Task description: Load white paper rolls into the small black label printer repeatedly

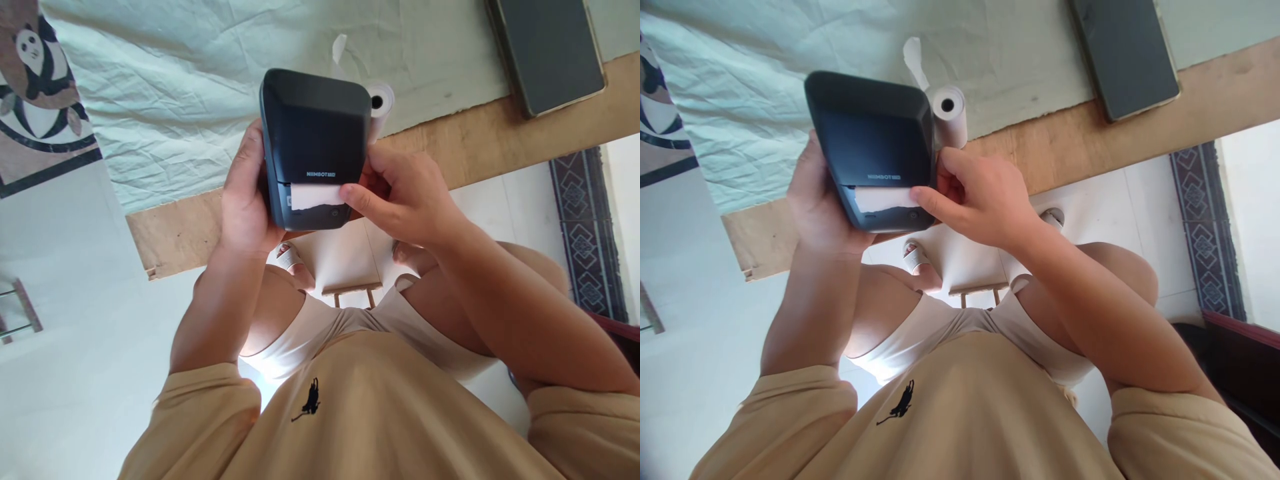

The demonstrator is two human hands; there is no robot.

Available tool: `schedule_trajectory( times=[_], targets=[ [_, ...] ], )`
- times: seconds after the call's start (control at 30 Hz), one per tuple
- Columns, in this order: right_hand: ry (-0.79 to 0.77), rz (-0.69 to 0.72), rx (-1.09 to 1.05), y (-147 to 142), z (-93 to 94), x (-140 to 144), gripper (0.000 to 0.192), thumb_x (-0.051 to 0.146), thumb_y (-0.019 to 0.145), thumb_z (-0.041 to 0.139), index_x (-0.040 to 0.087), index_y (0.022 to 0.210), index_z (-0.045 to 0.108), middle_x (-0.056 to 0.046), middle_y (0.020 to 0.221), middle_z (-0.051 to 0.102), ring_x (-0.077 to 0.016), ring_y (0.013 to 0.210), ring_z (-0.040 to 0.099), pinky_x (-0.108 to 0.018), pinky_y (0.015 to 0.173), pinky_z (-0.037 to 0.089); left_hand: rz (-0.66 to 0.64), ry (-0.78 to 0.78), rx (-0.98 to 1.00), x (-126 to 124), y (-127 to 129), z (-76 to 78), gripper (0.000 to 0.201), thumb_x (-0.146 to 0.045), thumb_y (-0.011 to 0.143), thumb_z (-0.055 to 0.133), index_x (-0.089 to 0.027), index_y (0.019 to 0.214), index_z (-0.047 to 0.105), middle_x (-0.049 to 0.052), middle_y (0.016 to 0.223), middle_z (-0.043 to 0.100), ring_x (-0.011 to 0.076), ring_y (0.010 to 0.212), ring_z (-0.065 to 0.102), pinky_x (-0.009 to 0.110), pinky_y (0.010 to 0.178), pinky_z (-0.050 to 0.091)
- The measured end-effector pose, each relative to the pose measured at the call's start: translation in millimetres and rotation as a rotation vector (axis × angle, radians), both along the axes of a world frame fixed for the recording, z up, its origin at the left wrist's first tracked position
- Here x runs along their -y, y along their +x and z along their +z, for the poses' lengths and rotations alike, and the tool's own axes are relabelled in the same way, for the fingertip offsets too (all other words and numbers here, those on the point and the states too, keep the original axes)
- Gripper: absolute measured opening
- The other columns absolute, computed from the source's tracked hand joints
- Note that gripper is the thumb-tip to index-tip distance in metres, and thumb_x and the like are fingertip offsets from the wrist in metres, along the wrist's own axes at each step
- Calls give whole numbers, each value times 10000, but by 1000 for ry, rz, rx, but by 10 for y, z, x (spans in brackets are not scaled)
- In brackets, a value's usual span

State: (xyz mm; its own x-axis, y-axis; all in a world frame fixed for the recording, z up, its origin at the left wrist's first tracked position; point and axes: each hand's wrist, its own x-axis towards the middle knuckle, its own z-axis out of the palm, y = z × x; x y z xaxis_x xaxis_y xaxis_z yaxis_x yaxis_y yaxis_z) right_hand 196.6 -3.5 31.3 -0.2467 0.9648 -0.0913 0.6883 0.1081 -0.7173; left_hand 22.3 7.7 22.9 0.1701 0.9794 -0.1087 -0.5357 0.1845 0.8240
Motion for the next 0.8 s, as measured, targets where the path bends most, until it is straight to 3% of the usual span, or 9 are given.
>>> schedule_trajectory(
  times=[0.3, 0.47, 0.6, 0.8],
  targets=[
    [-9, -11, 22, 3, 5, 8, 467, 604, 791, 522, 152, 701, 449, -5, 586, 512, -52, 534, 386, -240, 533, 273, -39, -14, -52, 15, -2, 0, 438, -510, 937, 394, -200, 964, 702, 36, 1125, 672, 298, 1279, 506, 430, 1132, 394],
    [-13, 1, 10, 9, 0, 13, 457, 601, 794, 514, 150, 732, 478, -7, 612, 542, -51, 538, 397, -232, 540, 277, -81, -1, -84, 21, -7, 9, 491, -597, 919, 365, -236, 1009, 684, 21, 1210, 635, 291, 1340, 454, 420, 1125, 412],
    [14, -2, 32, 11, -7, 16, 449, 597, 812, 480, 151, 760, 483, -10, 638, 546, -50, 551, 397, -232, 550, 278, -205, 21, -114, 24, -19, 8, 605, -658, 899, 336, -198, 1159, 628, 91, 1271, 596, 299, 1413, 359, 441, 1141, 394],
    [67, -20, -68, -11, -3, 55, 469, 559, 815, 507, 135, 638, 417, 5, 536, 444, -29, 520, 345, -224, 543, 267, -172, 1, -93, 5, -23, -33, 598, -636, 905, 334, -195, 1165, 642, 95, 1302, 586, 323, 1422, 337, 473, 1126, 408]
  ],
)
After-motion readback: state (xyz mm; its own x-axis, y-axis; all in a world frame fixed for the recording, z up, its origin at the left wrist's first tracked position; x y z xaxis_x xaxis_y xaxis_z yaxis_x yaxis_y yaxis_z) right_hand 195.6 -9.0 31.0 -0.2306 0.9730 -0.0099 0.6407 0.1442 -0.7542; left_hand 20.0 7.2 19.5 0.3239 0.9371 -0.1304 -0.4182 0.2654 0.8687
